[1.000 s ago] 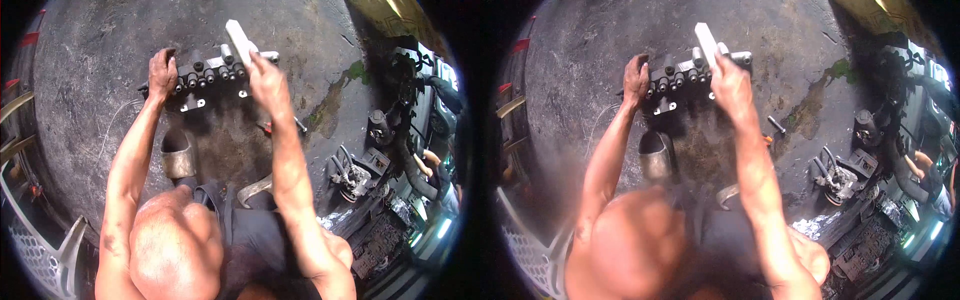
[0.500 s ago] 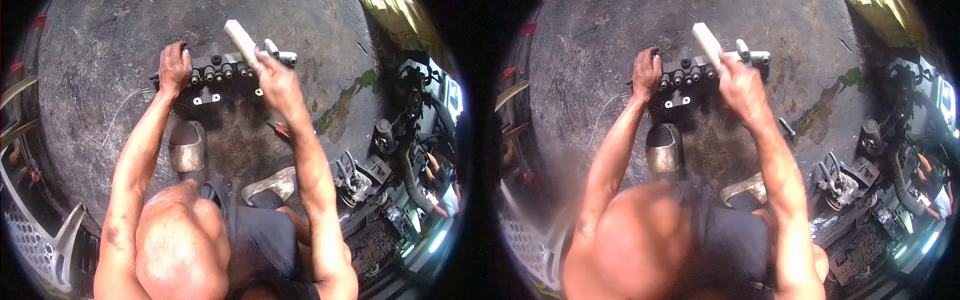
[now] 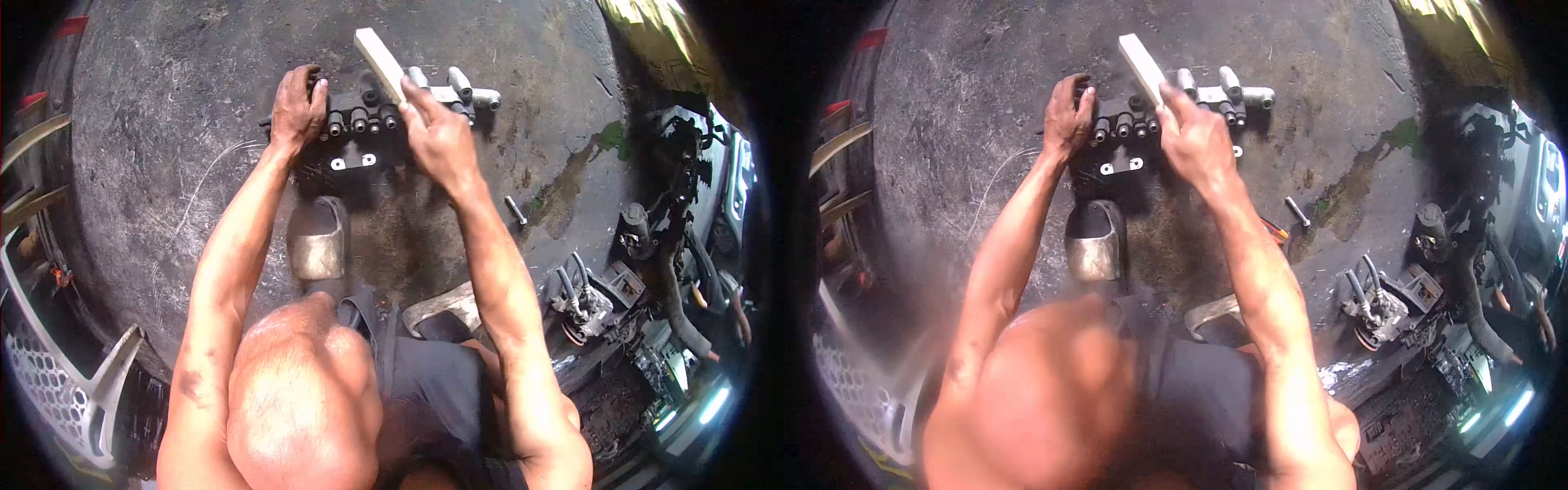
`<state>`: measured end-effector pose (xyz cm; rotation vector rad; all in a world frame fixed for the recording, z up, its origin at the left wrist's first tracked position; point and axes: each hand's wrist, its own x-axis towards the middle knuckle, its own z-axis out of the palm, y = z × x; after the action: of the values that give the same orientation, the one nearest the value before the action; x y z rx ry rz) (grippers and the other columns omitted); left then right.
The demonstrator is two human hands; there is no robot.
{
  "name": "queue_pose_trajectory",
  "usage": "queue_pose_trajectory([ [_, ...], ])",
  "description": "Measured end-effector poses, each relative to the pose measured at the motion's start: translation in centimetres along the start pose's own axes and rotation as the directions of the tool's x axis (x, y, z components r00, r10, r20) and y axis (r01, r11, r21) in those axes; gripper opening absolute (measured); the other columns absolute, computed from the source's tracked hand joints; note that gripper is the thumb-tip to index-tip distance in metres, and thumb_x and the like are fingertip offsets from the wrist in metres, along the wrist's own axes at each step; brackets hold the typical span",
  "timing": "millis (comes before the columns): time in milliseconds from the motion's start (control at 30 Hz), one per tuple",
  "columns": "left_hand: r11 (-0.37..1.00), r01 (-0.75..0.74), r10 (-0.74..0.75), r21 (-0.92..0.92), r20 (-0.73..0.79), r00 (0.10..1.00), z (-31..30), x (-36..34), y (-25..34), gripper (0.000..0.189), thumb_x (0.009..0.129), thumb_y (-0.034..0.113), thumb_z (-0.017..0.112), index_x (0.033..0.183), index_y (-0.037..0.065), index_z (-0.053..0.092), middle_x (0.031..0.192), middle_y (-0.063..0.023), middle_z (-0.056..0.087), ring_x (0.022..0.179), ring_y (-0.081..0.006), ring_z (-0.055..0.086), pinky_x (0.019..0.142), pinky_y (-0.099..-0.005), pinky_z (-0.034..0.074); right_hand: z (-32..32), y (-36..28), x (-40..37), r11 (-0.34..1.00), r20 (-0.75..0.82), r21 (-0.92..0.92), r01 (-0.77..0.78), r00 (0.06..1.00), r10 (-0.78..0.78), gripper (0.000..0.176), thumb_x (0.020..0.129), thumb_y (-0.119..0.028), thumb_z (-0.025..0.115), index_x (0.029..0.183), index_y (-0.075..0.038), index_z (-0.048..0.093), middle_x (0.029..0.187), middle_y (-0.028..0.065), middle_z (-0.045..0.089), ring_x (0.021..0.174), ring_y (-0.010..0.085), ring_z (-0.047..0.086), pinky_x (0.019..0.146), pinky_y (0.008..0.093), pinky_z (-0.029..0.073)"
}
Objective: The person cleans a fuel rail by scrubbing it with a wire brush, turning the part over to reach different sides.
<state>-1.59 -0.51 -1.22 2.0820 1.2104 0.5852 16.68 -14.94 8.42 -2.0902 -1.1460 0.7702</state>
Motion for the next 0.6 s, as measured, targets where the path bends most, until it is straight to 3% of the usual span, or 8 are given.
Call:
queue_pose_trajectory([
  [67,0.992,0.097,-0.096,-0.082,0.013,0.995,-1.4,0.0,0.4,0.03,0.093,0.021,0.056,0.116,0.002,0.06,0.11,-0.02,0.063,0.103,-0.0369,0.062,0.092,-0.0442,0.049,-1.3,-2.0,-0.7,0.99,-0.138,0.089,0.112,0.985,-0.099,0.034,0.095,-0.019,0.059,0.127,-0.007,0.061,0.111,0.0234,0.067,0.099,0.0371,0.068,0.085,0.0414,0.054],
  [200,0.947,0.242,-0.264,-0.21,-0.082,0.961,-1.1,0.1,-1.8,0.031,0.093,0.022,0.056,0.116,0.002,0.062,0.112,-0.0204,0.067,0.108,-0.0344,0.064,0.095,-0.0411,0.049,-2.9,-0.8,-6.4,0.987,-0.107,0.017,0.161,0.982,-0.158,0.038,0.095,-0.018,0.059,0.132,-0.01,0.058,0.114,0.0204,0.068,0.103,0.0351,0.068,0.088,0.0404,0.054],
  [333,0.961,0.244,-0.254,-0.133,-0.061,0.965,-0.9,0.3,0.0,0.034,0.095,0.022,0.054,0.121,0.002,0.061,0.116,-0.0172,0.067,0.11,-0.0292,0.064,0.096,-0.0377,0.048,0.4,1.0,-6.2,0.995,0.069,-0.089,0.049,0.997,-0.043,0.031,0.093,-0.021,0.062,0.124,-0.015,0.061,0.085,0.0212,0.067,0.08,0.0411,0.067,0.069,0.0525,0.052],
  [400,0.96,0.23,-0.244,-0.161,-0.07,0.967,-0.6,0.5,-0.2,0.03,0.095,0.019,0.053,0.119,0.001,0.061,0.113,-0.0154,0.068,0.108,-0.0255,0.064,0.094,-0.036,0.049,0.9,-0.6,-1.9,0.992,0.169,-0.109,0.063,0.985,-0.044,0.035,0.095,-0.019,0.06,0.13,-0.011,0.059,0.104,0.0203,0.07,0.09,0.0378,0.07,0.078,0.0422,0.057],
  [467,0.946,0.232,-0.254,-0.227,-0.071,0.965,-1.2,0.2,-1.0,0.028,0.096,0.017,0.053,0.118,0.001,0.061,0.11,-0.0141,0.069,0.106,-0.0232,0.065,0.093,-0.0348,0.049,0.9,-2.4,1.3,0.986,0.031,0.037,0.161,0.986,-0.162,0.036,0.094,-0.024,0.061,0.128,-0.013,0.059,0.089,0.0232,0.069,0.08,0.042,0.068,0.071,0.0503,0.055],
  [533,0.944,0.2,-0.232,-0.263,-0.099,0.968,-2.3,-0.2,-1.2,0.026,0.095,0.016,0.054,0.116,0.002,0.062,0.104,-0.0127,0.07,0.1,-0.0225,0.067,0.089,-0.0339,0.051,-0.9,-3.9,2.7,0.981,-0.056,0.083,0.178,0.983,-0.174,0.038,0.096,-0.027,0.059,0.132,-0.014,0.058,0.099,0.0223,0.071,0.086,0.0362,0.072,0.076,0.0441,0.057],
  [567,0.94,0.185,-0.223,-0.286,-0.108,0.969,-2.6,-0.5,-1.2,0.025,0.094,0.016,0.054,0.114,0.003,0.062,0.1,-0.012,0.071,0.096,-0.0221,0.068,0.088,-0.0334,0.052,-3.5,-5.6,2.6,0.996,0.055,0.09,-0.002,0.999,-0.003,0.041,0.097,-0.029,0.058,0.136,-0.017,0.057,0.105,0.0206,0.071,0.088,0.03,0.073,0.08,0.0384,0.058],
  [600,0.937,0.183,-0.226,-0.296,-0.117,0.967,-2.8,-0.6,-1.7,0.024,0.095,0.014,0.054,0.115,0.003,0.062,0.1,-0.011,0.071,0.095,-0.0208,0.068,0.087,-0.0327,0.052,-4.5,-4.8,2.4,0.994,0.012,0.11,0.007,1.0,-0.009,0.045,0.096,-0.033,0.061,0.138,-0.019,0.055,0.107,0.0196,0.071,0.086,0.0277,0.073,0.081,0.0367,0.057],
])
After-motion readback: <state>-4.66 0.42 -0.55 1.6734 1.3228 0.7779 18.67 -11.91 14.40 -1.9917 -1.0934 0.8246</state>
